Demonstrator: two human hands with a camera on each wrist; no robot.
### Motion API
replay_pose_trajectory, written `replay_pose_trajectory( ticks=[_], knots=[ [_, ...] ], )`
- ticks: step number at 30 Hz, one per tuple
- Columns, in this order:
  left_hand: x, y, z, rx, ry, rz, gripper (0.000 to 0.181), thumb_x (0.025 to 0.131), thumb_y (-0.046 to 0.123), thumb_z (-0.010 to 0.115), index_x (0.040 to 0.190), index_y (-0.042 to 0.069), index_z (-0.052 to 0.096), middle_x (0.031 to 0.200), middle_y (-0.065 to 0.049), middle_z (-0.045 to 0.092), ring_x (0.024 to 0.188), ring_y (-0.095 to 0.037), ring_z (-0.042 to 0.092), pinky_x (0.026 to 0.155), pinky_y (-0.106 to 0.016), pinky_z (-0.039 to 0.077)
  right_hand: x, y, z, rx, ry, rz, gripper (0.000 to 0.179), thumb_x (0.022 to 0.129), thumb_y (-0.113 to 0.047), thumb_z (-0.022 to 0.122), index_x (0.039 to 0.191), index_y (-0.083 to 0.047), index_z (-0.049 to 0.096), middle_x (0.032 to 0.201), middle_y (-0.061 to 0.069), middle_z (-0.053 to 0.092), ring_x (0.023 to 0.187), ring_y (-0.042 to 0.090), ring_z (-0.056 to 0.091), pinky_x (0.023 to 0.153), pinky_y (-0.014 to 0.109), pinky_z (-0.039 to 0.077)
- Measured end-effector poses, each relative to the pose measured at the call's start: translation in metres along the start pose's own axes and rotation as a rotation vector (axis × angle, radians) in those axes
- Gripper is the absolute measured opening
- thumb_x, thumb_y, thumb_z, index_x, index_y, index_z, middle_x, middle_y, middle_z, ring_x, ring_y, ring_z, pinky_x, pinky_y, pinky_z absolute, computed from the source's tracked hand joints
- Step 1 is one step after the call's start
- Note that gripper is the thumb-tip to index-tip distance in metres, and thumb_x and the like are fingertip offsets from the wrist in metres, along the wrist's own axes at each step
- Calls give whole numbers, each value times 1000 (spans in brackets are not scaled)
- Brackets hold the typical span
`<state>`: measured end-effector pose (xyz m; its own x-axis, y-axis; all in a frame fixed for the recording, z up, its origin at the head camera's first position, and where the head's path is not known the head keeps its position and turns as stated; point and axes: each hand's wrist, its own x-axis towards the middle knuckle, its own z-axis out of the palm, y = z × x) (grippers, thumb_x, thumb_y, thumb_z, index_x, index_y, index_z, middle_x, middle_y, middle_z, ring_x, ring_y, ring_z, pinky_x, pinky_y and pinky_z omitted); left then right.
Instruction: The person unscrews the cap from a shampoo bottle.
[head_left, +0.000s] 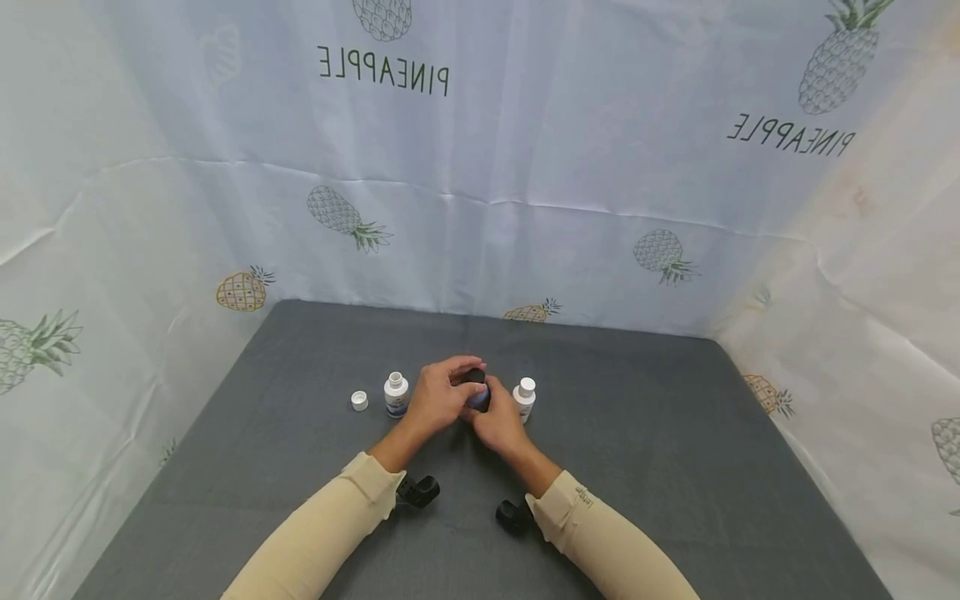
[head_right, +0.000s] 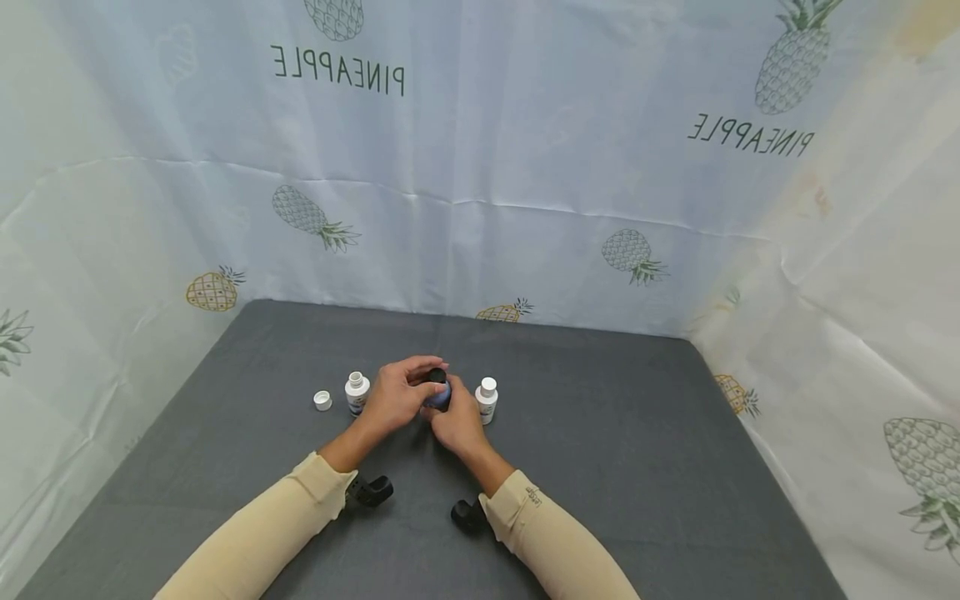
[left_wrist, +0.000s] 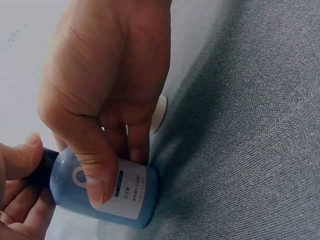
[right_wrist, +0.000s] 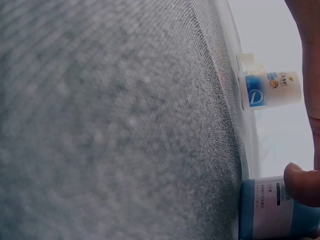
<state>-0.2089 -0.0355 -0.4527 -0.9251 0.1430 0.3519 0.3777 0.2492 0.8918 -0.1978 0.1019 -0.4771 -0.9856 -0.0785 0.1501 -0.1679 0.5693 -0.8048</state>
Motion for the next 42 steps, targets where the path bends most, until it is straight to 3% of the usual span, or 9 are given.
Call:
replay_pose_trajectory(
  ticks=[16,34,42],
  knots=[
    [1,15,-7,38,-9,-63,34,88,0,78,122,3,75,116,-12,80,113,-30,76,98,-47,60,-1,-4,-2,15,-4,-19,52,84,-12,83,129,2,61,123,22,70,112,35,68,101,54,55],
    [0,40,-18,12,5,-51,35,87,-1,79,122,3,75,115,-13,80,111,-31,76,98,-46,61,-9,-24,-13,59,-10,-67,60,89,-11,79,143,1,55,137,23,66,122,37,67,106,54,55],
    [1,53,-22,23,7,-58,35,88,2,80,122,5,75,115,-10,80,111,-28,77,97,-46,61,-11,-33,-21,72,4,-125,58,87,-9,81,140,1,58,133,22,69,118,35,69,103,53,58]
  ],
)
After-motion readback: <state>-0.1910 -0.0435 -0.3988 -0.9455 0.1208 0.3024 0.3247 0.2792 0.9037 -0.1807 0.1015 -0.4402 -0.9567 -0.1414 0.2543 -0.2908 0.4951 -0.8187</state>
